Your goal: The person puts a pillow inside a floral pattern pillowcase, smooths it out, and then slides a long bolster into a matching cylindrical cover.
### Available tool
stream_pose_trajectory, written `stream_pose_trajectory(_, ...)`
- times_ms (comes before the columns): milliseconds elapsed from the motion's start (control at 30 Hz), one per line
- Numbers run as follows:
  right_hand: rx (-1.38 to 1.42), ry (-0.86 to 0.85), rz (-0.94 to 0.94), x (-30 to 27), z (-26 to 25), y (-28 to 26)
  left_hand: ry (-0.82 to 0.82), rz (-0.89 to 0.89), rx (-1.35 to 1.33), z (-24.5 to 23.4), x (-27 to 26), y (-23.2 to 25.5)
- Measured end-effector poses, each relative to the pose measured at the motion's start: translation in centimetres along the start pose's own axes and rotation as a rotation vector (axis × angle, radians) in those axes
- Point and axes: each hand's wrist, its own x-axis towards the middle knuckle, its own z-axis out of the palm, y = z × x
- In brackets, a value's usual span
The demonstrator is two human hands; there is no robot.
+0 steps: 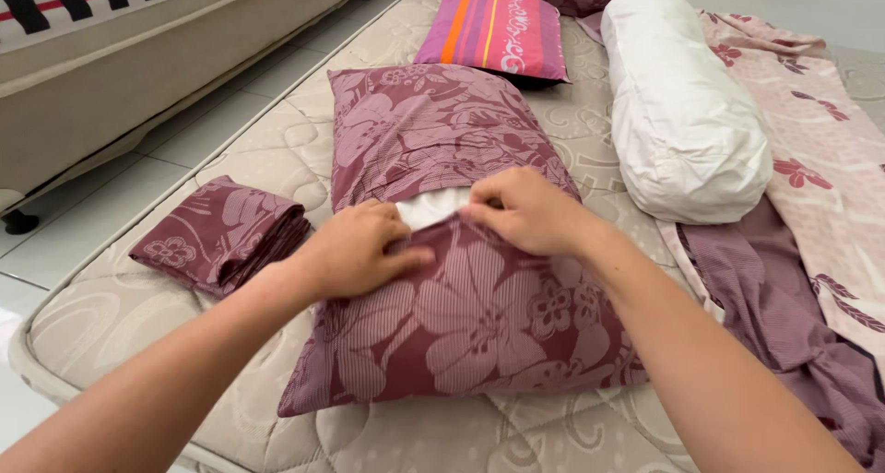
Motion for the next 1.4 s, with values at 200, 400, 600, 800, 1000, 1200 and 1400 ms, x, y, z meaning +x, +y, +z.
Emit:
stream_pose_trajectory(200, 0.051, -0.052, -0.149, 4.0, 2.8, 2.6, 0.045, -0.122, -0.249, 0.2, 2.1, -1.1)
stream_pose_trajectory(400, 0.478, -0.666, 0.115, 8.2, 5.5, 6.2, 0.254, 0.007, -0.136, 0.9, 2.0, -1.3)
stream_pose_trajectory(600, 0.614, -0.663, 0.197, 10.3, 5.5, 8.7, 0.33, 0.051, -0.085, -0.1, 4.3, -2.9)
stream_pose_trajectory(800, 0.828, -0.598, 0.187, 7.5, 6.2, 9.8, 0.265, 0.068, -0.066, 2.1, 4.8, -3.8)
stream_pose_trajectory(1000, 0.343, -0.354, 0.101, 0.6, 1.7, 14.0, 0.114, -0.221, -0.042, 2.5, 0.9, -5.1)
stream_pose_trajectory(1200, 0.29, -0.218, 0.326, -4.8, -2.2, 13.7, -0.002, -0.461, -0.265, -1.0, -0.7, -7.6)
stream_pose_trajectory(1400, -0.113, 0.266, 0.329, -3.9, -0.8, 11.2, 0.163, -0.411, -0.021, 0.3, 0.6, -5.9)
